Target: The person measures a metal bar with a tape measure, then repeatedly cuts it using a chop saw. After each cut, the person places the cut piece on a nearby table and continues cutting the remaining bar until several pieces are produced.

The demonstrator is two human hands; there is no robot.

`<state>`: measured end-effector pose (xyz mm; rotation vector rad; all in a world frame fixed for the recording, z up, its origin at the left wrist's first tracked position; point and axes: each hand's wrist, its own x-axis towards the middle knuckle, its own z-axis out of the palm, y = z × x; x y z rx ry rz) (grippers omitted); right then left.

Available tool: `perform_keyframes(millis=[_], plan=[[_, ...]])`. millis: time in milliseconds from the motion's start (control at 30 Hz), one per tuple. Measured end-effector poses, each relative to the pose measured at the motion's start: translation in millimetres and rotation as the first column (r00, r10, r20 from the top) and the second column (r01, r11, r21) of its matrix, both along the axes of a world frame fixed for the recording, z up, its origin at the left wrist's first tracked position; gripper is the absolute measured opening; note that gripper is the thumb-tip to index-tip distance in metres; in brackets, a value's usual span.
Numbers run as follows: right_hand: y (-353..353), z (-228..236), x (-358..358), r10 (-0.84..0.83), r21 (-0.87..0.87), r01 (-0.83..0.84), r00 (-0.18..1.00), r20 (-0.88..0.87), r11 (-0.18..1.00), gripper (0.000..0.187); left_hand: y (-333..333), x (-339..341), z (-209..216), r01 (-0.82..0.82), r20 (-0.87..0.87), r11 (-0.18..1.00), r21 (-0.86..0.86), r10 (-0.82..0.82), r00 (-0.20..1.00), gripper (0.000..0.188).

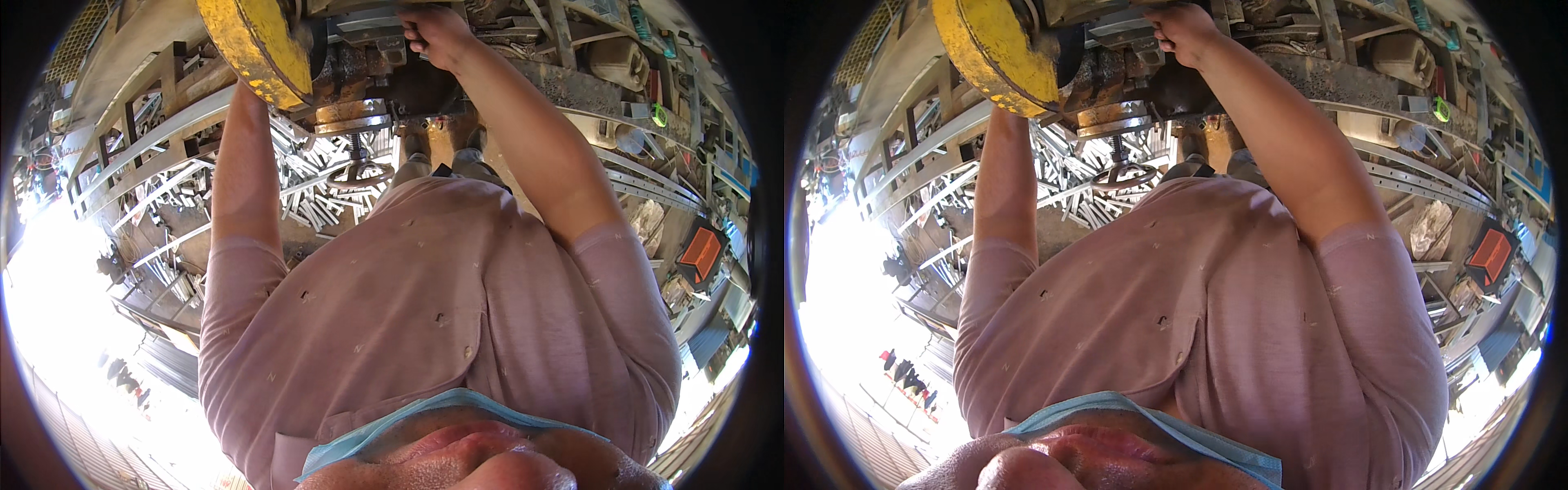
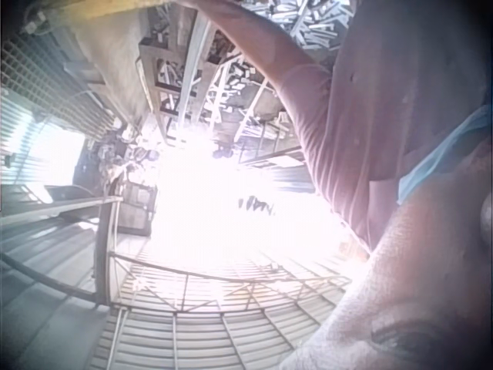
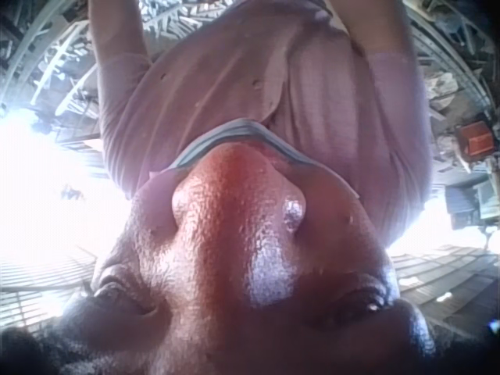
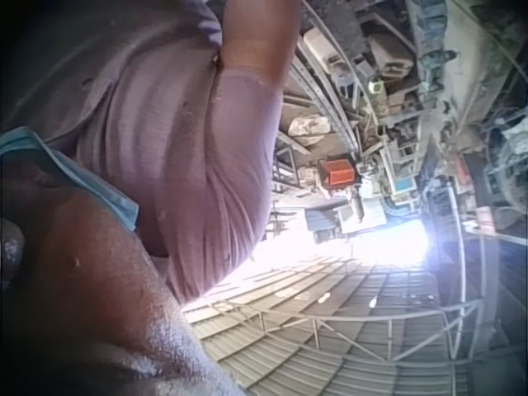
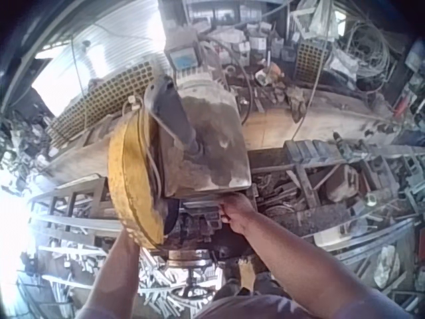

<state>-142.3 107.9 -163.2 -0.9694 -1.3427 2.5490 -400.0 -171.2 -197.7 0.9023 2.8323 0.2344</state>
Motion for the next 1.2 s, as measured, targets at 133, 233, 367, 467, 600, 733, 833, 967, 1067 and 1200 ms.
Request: perform_keyframes(millis=[133, 233, 367, 467, 600, 733, 833, 967, 1067, 1200], plan=[[-7.7, -28.6, -25.2, 0.003, -0.036, -0.005, 0.999, -0.04, 0.999, 0.008, 2.0, 1.8, -2.2, 0.016, -0.001, 1.0, 0.003, -0.016, 1.0, 0.045], [-15.9, -37.9, -38.5, -0.009, 0.081, 0.011, 1.0, -0.028, 0.997, 0.009, 3.1, 1.9, -3.9, 0.024, -0.002, 1.0, 0.007, -0.024, 1.0, 0.045], [-17.6, -17.2, -37.2, -0.005, 0.191, -0.027, 0.987, 0.163, 0.981, 0.016, 8.3, -0.5, -6.7, 0.035, -0.003, 0.999, 0.011, -0.035, 0.999, 0.045], [-20.8, 3.8, -11.3, 0.148, 0.238, -0.207, 0.958, 0.245, 0.949, 0.007, 11.4, -3.2, -7.6, 0.043, -0.003, 0.999, 0.014, -0.043, 0.999, 0.044], [-27.9, 14.6, -3.2, 0.205, 0.149, -0.24, 0.954, 0.217, 0.959, 0.022, 13.2, -4.7, -7.3, 0.055, -0.005, 0.998, 0.015, -0.055, 0.998, 0.044], [-28.2, 13.6, 4.2, 0.204, 0.139, -0.232, 0.96, 0.192, 0.963, 0.056, 13.7, -4.3, -5.8, 0.057, -0.003, 0.998, 0.016, -0.057, 0.998, 0.043], [-26.0, 14.1, 5.6, 0.228, 0.136, -0.255, 0.956, 0.186, 0.957, 0.072, 15.4, -4.0, -4.9, 0.066, -0.003, 0.998, 0.015, -0.065, 0.998, 0.043], [-24.7, 15.3, 3.5, 0.239, 0.136, -0.265, 0.953, 0.185, 0.955, 0.05, 14.1, -1.5, -1.4, 0.066, -0.001, 0.998, 0.013, -0.066, 0.998, 0.043], [-21.7, 13.8, 3.2, 0.261, 0.075, -0.276, 0.951, 0.165, 0.958, 0.07, 11.1, 2.0, 2.9, 0.065, -0.002, 0.998, 0.0, -0.065, 0.998, 0.043], [-15.3, 10.9, 5.0, 0.298, 0.032, -0.306, 0.943, 0.147, 0.951, 0.081, 7.7, 3.4, 8.5, 0.148, -0.012, 0.974, -0.172, -0.152, 0.988, 0.043]])
